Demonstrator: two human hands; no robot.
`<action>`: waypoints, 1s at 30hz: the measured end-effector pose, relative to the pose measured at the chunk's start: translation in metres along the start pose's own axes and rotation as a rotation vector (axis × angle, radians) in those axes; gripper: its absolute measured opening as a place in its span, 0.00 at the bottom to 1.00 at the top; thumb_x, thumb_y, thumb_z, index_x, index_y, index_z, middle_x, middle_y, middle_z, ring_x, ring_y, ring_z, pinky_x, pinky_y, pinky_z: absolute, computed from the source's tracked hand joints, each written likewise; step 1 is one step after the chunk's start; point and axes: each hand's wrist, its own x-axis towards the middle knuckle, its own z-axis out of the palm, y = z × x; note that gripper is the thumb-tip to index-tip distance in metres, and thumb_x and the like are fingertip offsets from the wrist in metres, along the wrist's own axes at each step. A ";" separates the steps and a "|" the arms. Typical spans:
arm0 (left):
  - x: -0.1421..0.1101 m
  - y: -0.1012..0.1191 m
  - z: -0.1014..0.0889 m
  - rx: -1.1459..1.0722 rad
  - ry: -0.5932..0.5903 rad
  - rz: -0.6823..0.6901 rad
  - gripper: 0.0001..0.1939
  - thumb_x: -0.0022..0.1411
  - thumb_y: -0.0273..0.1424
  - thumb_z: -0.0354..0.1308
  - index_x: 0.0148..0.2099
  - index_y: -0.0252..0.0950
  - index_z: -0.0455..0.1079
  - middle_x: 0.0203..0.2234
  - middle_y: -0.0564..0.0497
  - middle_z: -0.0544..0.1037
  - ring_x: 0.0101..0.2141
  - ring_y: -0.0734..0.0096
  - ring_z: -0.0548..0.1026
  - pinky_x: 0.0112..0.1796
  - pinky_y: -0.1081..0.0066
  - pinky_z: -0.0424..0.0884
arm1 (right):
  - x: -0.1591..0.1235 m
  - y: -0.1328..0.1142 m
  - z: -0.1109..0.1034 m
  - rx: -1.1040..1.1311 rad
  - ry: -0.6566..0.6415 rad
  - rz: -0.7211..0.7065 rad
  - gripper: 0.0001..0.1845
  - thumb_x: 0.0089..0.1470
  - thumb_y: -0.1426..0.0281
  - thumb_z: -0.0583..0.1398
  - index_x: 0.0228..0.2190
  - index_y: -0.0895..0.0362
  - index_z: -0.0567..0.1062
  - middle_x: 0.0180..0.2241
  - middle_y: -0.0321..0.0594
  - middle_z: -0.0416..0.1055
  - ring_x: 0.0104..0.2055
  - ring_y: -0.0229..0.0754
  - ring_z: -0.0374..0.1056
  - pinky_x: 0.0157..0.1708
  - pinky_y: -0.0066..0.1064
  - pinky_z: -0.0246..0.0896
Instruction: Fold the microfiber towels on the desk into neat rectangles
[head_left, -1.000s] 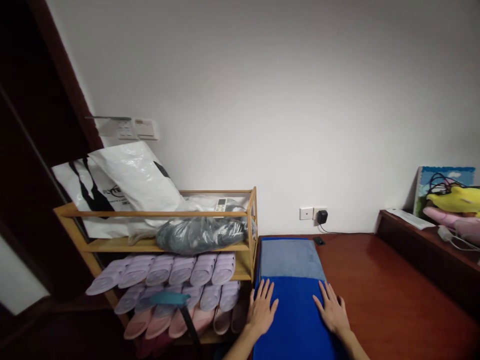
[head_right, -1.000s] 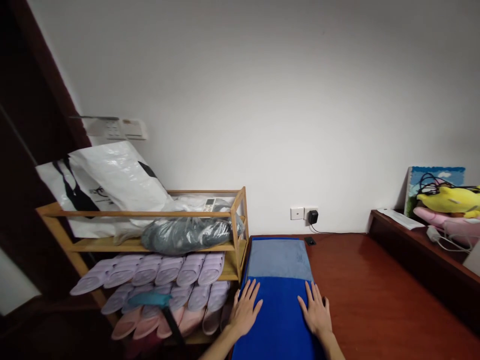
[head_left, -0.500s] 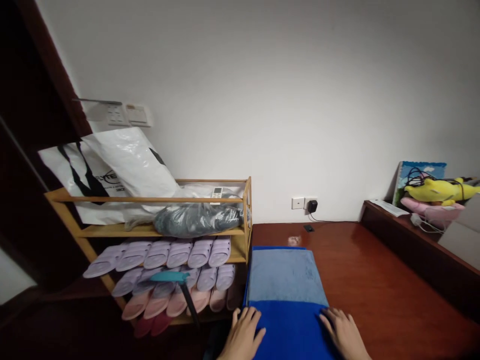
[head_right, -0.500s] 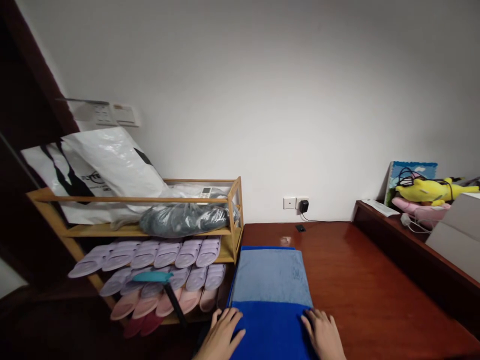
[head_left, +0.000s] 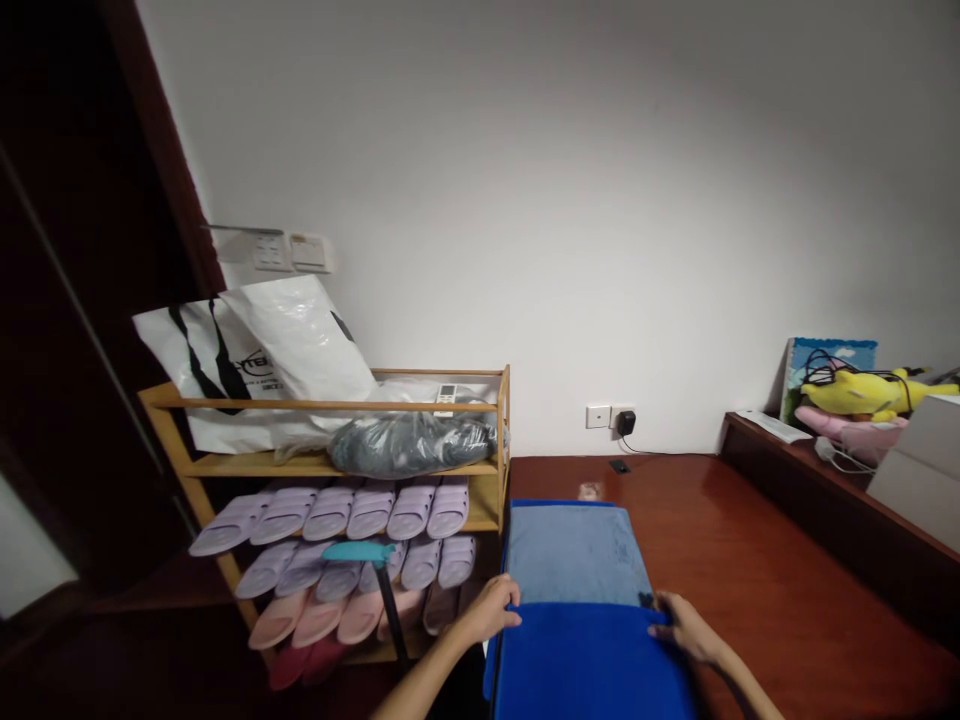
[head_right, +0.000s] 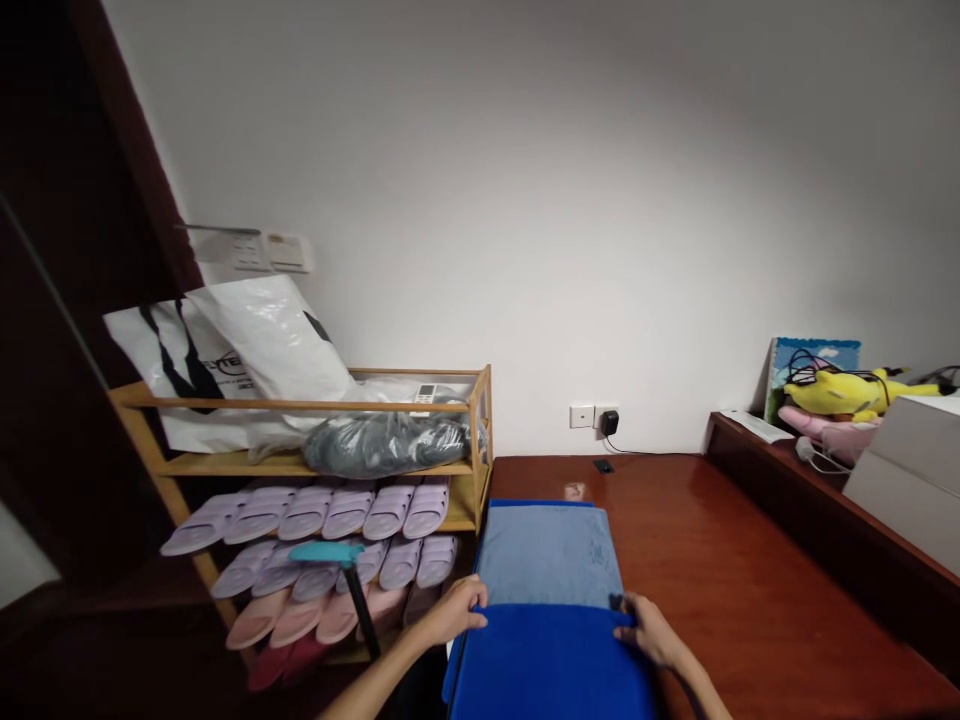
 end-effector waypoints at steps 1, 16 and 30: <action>-0.003 0.001 -0.006 -0.025 0.001 0.013 0.07 0.48 0.29 0.60 0.32 0.39 0.68 0.33 0.57 0.71 0.36 0.73 0.69 0.38 0.76 0.64 | -0.005 -0.003 -0.004 0.016 -0.009 -0.026 0.12 0.40 0.61 0.58 0.26 0.54 0.65 0.29 0.36 0.70 0.35 0.43 0.65 0.38 0.32 0.60; -0.061 0.070 -0.124 -0.587 0.182 0.007 0.12 0.51 0.39 0.61 0.31 0.37 0.65 0.20 0.59 0.72 0.25 0.74 0.69 0.27 0.75 0.62 | -0.060 -0.101 -0.124 0.361 0.062 -0.121 0.17 0.47 0.54 0.60 0.28 0.56 0.76 0.27 0.38 0.72 0.31 0.41 0.65 0.32 0.30 0.61; -0.010 0.072 -0.166 -0.593 0.331 0.135 0.15 0.50 0.43 0.61 0.31 0.36 0.68 0.22 0.56 0.74 0.27 0.73 0.72 0.30 0.74 0.67 | -0.014 -0.130 -0.162 0.338 0.314 -0.196 0.21 0.48 0.51 0.58 0.28 0.57 0.75 0.28 0.38 0.72 0.32 0.40 0.64 0.34 0.30 0.61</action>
